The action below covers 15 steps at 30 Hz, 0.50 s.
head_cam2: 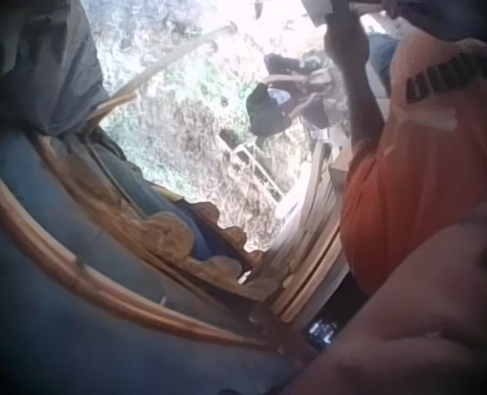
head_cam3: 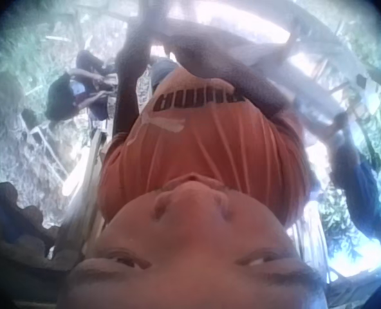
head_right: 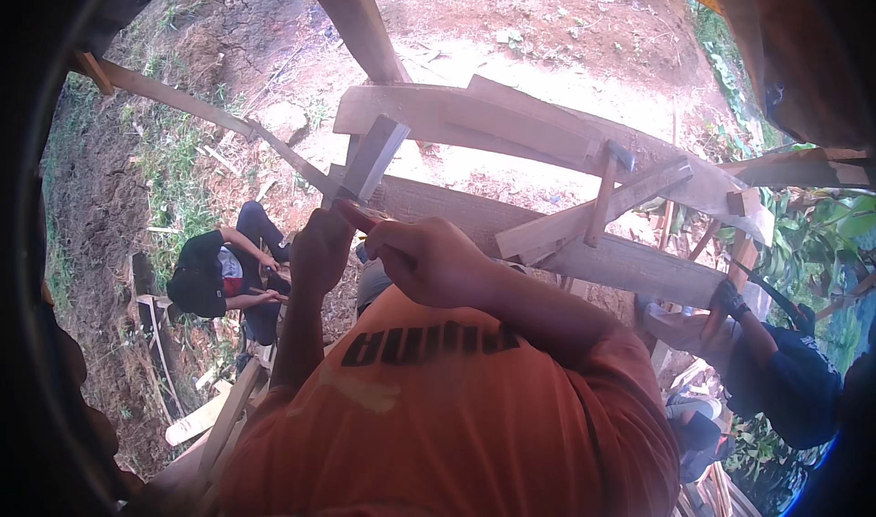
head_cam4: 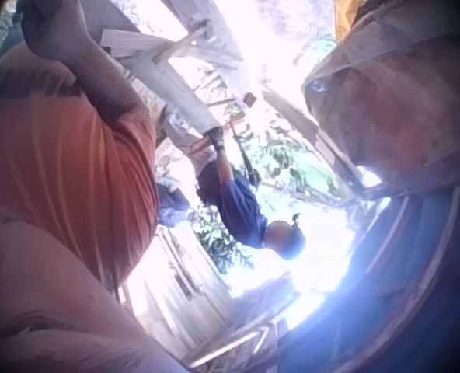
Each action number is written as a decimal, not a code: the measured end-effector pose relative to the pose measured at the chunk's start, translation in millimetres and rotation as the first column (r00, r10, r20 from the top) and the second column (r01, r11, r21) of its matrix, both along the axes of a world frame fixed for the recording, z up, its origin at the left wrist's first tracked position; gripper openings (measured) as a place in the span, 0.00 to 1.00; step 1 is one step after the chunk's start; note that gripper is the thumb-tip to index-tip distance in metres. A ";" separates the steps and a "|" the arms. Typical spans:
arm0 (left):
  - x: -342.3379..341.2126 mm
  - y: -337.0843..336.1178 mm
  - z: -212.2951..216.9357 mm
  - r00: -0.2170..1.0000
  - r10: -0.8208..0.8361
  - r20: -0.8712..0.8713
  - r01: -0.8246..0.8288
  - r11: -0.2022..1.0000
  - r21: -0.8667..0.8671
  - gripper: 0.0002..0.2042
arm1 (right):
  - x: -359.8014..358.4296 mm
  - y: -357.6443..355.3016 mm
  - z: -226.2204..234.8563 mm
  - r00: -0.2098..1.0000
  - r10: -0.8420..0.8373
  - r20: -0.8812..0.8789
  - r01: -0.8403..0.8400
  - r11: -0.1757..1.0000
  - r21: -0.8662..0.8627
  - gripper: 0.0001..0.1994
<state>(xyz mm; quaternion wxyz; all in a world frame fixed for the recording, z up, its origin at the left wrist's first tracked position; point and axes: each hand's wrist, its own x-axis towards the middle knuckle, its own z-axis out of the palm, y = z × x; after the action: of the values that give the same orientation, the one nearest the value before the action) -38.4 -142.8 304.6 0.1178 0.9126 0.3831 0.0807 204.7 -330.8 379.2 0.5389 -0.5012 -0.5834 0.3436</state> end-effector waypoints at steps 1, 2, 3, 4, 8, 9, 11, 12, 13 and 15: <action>-8.2 16.2 -5.4 0.992 0.082 0.091 -0.085 0.996 0.033 0.22 | 5.3 -3.4 3.5 1.000 0.027 -0.012 -0.027 0.999 -0.041 0.07; -27.1 38.4 -6.3 0.974 0.152 0.170 -0.163 0.985 0.050 0.22 | 5.1 -9.8 5.8 0.998 0.044 -0.038 -0.047 0.995 -0.091 0.07; -52.8 54.8 -4.2 0.990 0.127 0.062 -0.136 0.978 0.157 0.16 | 11.0 -24.3 14.1 0.996 0.088 -0.018 -0.088 0.996 -0.016 0.05; -57.2 65.3 14.7 0.995 0.093 -0.042 -0.079 0.962 0.262 0.11 | 11.3 -25.2 11.0 0.996 0.079 -0.036 -0.080 0.997 -0.021 0.05; -8.3 -0.8 -1.7 0.998 0.031 -0.046 -0.030 0.999 0.024 0.23 | -1.9 -5.3 7.6 1.000 0.024 -0.004 -0.024 0.994 -0.109 0.06; -9.2 10.4 -8.0 0.999 0.051 0.007 -0.052 0.998 0.048 0.23 | 0.9 -2.8 6.7 1.000 0.023 -0.014 -0.024 0.995 -0.101 0.06; -26.0 37.1 15.3 0.967 0.194 0.163 -0.197 0.980 0.002 0.23 | -0.5 -14.9 -8.0 1.000 0.011 -0.014 -0.011 1.000 0.021 0.05; -38.8 48.8 28.0 0.932 0.270 0.242 -0.273 0.962 -0.025 0.24 | -0.2 -21.6 -2.9 0.999 0.023 -0.028 -0.023 0.999 0.026 0.05; -36.1 45.0 23.4 0.945 0.224 0.238 -0.237 0.971 0.024 0.23 | 1.3 -27.6 9.5 0.998 0.042 -0.038 -0.041 0.999 0.028 0.06; -15.2 18.1 17.9 0.971 0.183 0.154 -0.177 0.983 -0.051 0.21 | -6.6 -22.8 9.3 0.998 0.050 -0.039 -0.051 0.999 -0.008 0.07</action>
<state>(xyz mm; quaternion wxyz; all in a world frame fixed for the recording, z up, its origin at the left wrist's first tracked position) -53.6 -124.8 322.5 0.1570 0.8626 0.4549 0.1562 198.1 -353.6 388.5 0.5390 -0.4820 -0.5836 0.3695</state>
